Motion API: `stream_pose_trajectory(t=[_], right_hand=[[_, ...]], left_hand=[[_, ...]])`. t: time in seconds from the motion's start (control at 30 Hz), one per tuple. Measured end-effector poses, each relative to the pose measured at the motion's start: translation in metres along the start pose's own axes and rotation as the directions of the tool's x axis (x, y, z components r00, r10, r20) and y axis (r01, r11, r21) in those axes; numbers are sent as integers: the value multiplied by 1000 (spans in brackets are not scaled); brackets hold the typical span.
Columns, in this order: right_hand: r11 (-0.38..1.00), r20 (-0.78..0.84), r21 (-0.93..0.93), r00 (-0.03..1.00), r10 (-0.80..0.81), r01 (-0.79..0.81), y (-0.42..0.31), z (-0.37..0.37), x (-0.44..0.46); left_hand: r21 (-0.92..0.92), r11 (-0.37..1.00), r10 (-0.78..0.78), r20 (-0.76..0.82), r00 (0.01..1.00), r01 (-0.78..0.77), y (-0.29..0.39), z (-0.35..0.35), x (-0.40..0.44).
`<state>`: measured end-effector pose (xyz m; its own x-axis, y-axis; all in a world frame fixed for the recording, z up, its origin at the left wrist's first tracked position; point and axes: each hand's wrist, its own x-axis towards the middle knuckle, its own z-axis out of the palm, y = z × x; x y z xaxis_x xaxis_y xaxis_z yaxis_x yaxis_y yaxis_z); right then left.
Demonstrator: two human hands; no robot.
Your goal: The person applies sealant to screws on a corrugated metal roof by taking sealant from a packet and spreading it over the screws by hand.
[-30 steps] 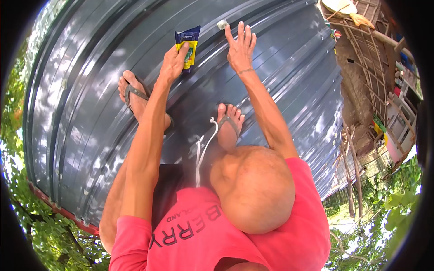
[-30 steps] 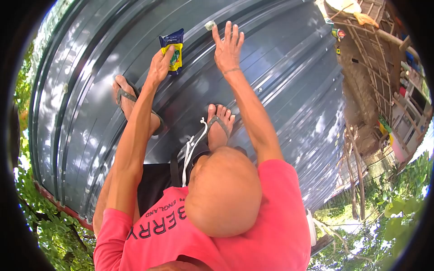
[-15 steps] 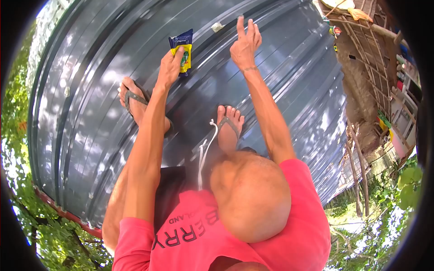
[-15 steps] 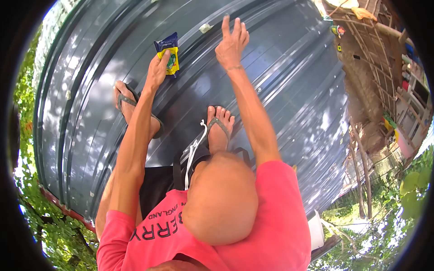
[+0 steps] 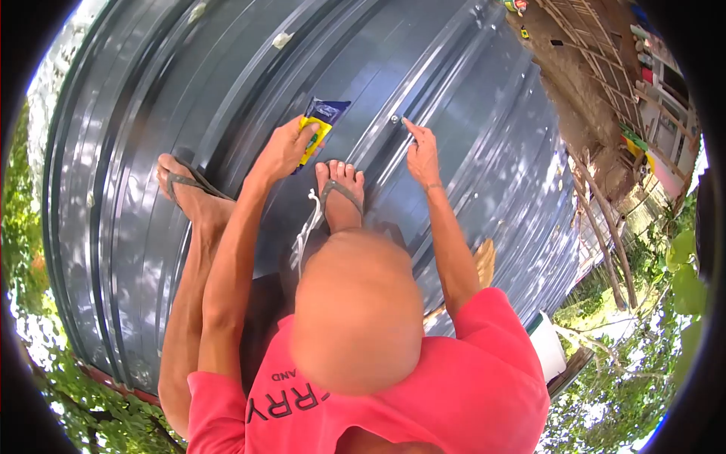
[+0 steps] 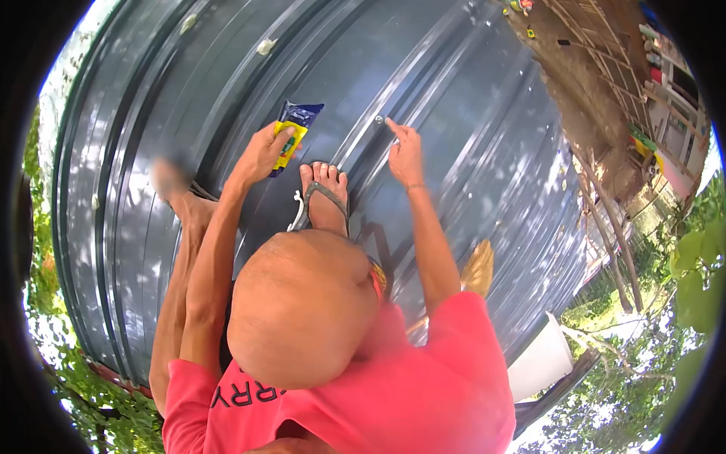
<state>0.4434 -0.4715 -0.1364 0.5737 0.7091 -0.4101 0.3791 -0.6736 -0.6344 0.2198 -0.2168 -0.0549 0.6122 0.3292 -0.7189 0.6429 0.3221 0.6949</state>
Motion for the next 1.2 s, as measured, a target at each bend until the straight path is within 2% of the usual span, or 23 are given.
stream_pose_trajectory(t=[0.03,0.17,0.27,0.37,0.57,0.67,0.7,0.8,0.83,0.9,0.93,0.97,1.0,1.13,1.2], right_hand=[[1000,-25,-7,999,-21,21,4,6,0],[997,-70,-77,997,-18,13,5,22,12],[951,-32,-302,996,-80,67,2,18,13],[889,-27,-436,985,-171,142,18,19,3],[811,-13,-515,943,-331,277,31,18,-22],[958,-143,-256,976,-167,127,0,6,-33],[991,-168,-108,981,-95,77,-11,3,-37],[990,-161,108,984,-73,92,-42,-9,-34],[980,-161,173,985,-69,97,-55,-15,-31],[949,-167,299,985,-47,96,-82,-26,-24],[930,-163,353,985,-52,107,-91,-31,-22],[907,-166,404,985,-54,118,-98,-36,-19],[883,-170,452,984,-54,127,-101,-39,-18],[884,-132,456,990,-51,106,-97,-36,-14],[863,-80,504,997,1,40,-98,-33,-14]], left_hand=[[81,996,35,15,999,-36,-5,11,6],[46,999,29,-16,999,-29,-2,39,9],[-2,1000,-17,-24,1000,17,5,46,11],[-6,1000,-19,-55,998,18,-3,50,16],[-45,998,-37,-48,998,35,-10,61,18],[72,997,-23,-58,998,27,-8,65,16],[86,996,-25,-72,997,31,-9,69,13],[136,991,1,-129,992,16,4,79,3],[98,994,-44,-118,992,55,0,82,3],[93,993,81,-116,990,-70,-14,86,5],[89,987,140,-108,984,-131,-5,89,2],[127,992,13,-83,996,-2,6,88,-1],[153,988,25,-84,996,-12,7,90,1],[254,967,19,-47,999,-6,9,96,8],[285,958,0,-34,999,10,10,93,11]])
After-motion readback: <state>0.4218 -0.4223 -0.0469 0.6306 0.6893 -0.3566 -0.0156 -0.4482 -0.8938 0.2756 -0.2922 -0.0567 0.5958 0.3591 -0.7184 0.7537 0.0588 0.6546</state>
